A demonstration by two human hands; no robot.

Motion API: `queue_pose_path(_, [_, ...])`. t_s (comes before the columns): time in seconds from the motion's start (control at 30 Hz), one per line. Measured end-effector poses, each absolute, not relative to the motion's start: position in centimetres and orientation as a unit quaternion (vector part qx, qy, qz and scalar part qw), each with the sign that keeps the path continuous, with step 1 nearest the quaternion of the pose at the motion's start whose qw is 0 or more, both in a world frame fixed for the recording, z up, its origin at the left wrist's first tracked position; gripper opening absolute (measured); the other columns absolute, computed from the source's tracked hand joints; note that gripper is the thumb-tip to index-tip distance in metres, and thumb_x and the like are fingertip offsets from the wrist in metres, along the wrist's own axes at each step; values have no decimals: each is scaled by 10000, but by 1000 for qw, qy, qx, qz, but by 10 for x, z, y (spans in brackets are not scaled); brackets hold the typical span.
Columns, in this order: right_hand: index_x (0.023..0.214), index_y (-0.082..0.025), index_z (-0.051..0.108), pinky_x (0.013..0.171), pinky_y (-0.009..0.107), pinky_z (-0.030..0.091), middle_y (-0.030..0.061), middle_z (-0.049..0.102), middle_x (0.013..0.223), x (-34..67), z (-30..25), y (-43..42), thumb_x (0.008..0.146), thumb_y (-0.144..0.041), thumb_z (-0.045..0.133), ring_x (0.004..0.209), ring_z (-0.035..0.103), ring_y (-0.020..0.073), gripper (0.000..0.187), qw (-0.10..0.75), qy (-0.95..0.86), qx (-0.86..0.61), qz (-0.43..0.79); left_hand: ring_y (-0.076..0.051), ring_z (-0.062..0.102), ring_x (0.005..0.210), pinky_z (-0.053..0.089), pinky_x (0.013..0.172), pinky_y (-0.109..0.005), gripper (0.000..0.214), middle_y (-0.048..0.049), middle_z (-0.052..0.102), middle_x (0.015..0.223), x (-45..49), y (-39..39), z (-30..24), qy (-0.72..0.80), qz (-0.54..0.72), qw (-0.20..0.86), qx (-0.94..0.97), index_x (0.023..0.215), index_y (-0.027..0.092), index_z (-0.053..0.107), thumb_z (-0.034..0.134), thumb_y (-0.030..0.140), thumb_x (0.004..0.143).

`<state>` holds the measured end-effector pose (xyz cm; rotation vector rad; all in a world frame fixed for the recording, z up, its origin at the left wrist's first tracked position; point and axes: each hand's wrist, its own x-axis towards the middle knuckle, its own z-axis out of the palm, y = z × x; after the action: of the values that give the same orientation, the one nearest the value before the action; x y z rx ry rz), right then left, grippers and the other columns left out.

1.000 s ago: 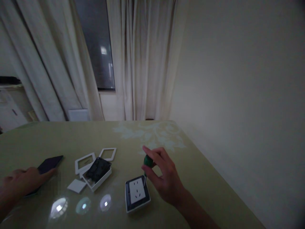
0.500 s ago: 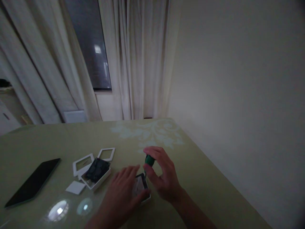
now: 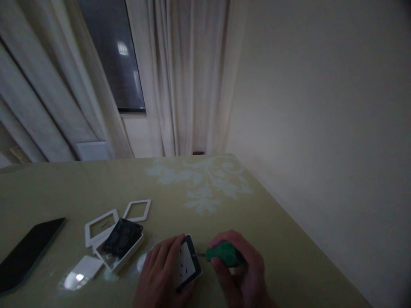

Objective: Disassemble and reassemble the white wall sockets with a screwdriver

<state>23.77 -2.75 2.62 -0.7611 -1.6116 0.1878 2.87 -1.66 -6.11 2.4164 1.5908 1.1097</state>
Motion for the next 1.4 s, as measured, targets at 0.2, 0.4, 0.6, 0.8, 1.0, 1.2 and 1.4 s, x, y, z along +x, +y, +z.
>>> queue_pose_path(0.2, [1555,-426,473,580,387,672,86,766,962,231,27,-32,1093,-392,634,761,766,259,490,684,-653,-309,98,-406,722,1161,576,985,-518,907,-126,764,1346,16,-13,-58,500,364,-45,785,1616,324,438,808,403,791])
queue_pose_path(0.4, [1512,-400,490,618,441,676,104,762,973,235,22,-36,1105,-398,590,786,762,283,419,666,-661,-340,64,-352,742,1097,528,984,-454,819,-108,788,1303,9,-10,-50,467,357,-110,802,1639,299,442,747,391,885])
queue_pose_path(0.6, [1479,-331,560,596,439,616,111,698,944,242,3,-34,1124,-500,439,742,700,282,411,671,-661,-333,-34,-382,702,1143,486,1028,-499,776,-138,770,1297,20,-16,-43,507,359,-102,777,1627,275,414,692,319,904])
queue_pose_path(0.8, [1528,-381,541,663,395,646,131,611,1222,235,10,-41,1149,-362,355,936,694,270,422,677,-640,-364,-28,-400,671,1186,498,1046,-520,826,-137,741,1332,22,-17,-45,518,372,-77,767,1605,287,442,749,293,838])
queue_pose_path(1.0, [1601,-357,516,757,348,652,93,586,1163,244,33,-36,1095,-233,574,991,649,237,524,632,-700,-330,-51,-389,647,1218,524,1052,-551,747,-126,702,1360,30,-17,-46,526,394,3,754,1538,278,498,758,288,838])
queue_pose_path(1.2, [1599,-256,497,807,420,691,170,639,1345,239,31,-34,1145,-318,443,1168,681,293,461,654,-698,-291,15,-359,654,1186,552,1021,-521,747,-106,698,1339,33,-14,-49,519,384,19,763,1515,264,517,811,330,832])
queue_pose_path(1.4, [1622,-239,472,796,385,673,128,691,1174,238,28,-27,1144,-274,494,998,692,236,479,652,-703,-283,36,-359,672,1191,558,1024,-516,747,-90,715,1344,32,-13,-52,519,372,28,769,1506,283,547,835,353,820])
